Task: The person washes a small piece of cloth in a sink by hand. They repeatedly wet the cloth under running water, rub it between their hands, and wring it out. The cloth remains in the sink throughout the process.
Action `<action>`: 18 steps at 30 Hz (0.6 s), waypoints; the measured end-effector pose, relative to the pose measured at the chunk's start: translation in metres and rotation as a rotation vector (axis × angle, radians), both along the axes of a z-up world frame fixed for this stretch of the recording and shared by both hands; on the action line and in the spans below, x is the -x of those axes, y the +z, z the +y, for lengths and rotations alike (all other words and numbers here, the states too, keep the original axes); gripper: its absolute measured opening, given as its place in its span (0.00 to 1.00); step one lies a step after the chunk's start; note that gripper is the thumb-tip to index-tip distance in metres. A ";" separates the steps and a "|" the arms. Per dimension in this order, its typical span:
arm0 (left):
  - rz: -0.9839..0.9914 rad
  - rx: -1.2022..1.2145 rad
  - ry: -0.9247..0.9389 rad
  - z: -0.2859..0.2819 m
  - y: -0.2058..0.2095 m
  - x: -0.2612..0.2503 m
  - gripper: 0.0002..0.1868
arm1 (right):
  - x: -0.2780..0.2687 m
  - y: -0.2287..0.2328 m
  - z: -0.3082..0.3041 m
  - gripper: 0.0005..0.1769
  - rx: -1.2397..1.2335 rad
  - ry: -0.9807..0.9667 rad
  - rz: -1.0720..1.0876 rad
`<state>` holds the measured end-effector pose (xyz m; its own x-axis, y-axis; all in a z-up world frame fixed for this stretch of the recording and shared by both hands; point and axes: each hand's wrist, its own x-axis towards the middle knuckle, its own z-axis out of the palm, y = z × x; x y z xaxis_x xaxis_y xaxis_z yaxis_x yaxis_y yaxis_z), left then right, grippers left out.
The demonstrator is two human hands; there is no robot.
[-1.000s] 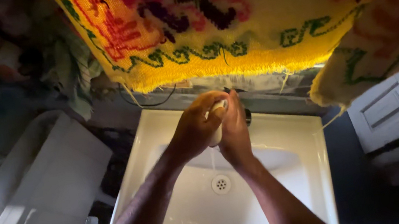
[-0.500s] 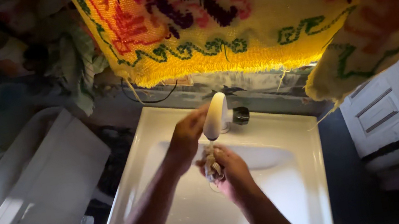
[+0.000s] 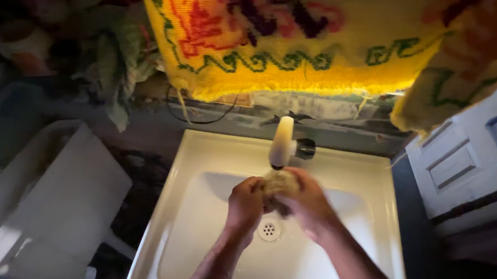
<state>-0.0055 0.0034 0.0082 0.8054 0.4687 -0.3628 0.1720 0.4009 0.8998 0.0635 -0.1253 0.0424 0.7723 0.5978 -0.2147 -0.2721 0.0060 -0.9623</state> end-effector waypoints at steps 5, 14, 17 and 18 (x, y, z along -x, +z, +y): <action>-0.105 -0.341 0.071 0.009 0.005 0.009 0.18 | 0.015 0.058 -0.022 0.23 0.002 -0.241 -0.734; -0.323 0.046 -0.045 -0.005 0.054 0.000 0.26 | -0.073 0.074 0.065 0.08 0.414 -0.026 -1.903; -0.316 -0.061 -0.062 0.000 0.053 0.008 0.25 | -0.096 0.069 0.068 0.07 0.356 0.002 -0.990; -0.304 -0.067 -0.076 0.002 0.054 0.012 0.25 | -0.098 0.071 0.068 0.06 0.197 -0.001 -0.455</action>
<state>-0.0177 0.0051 0.0619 0.9057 0.4180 -0.0702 -0.0820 0.3354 0.9385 0.1618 -0.0575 0.1137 0.8148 0.5787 0.0357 0.1759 -0.1880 -0.9663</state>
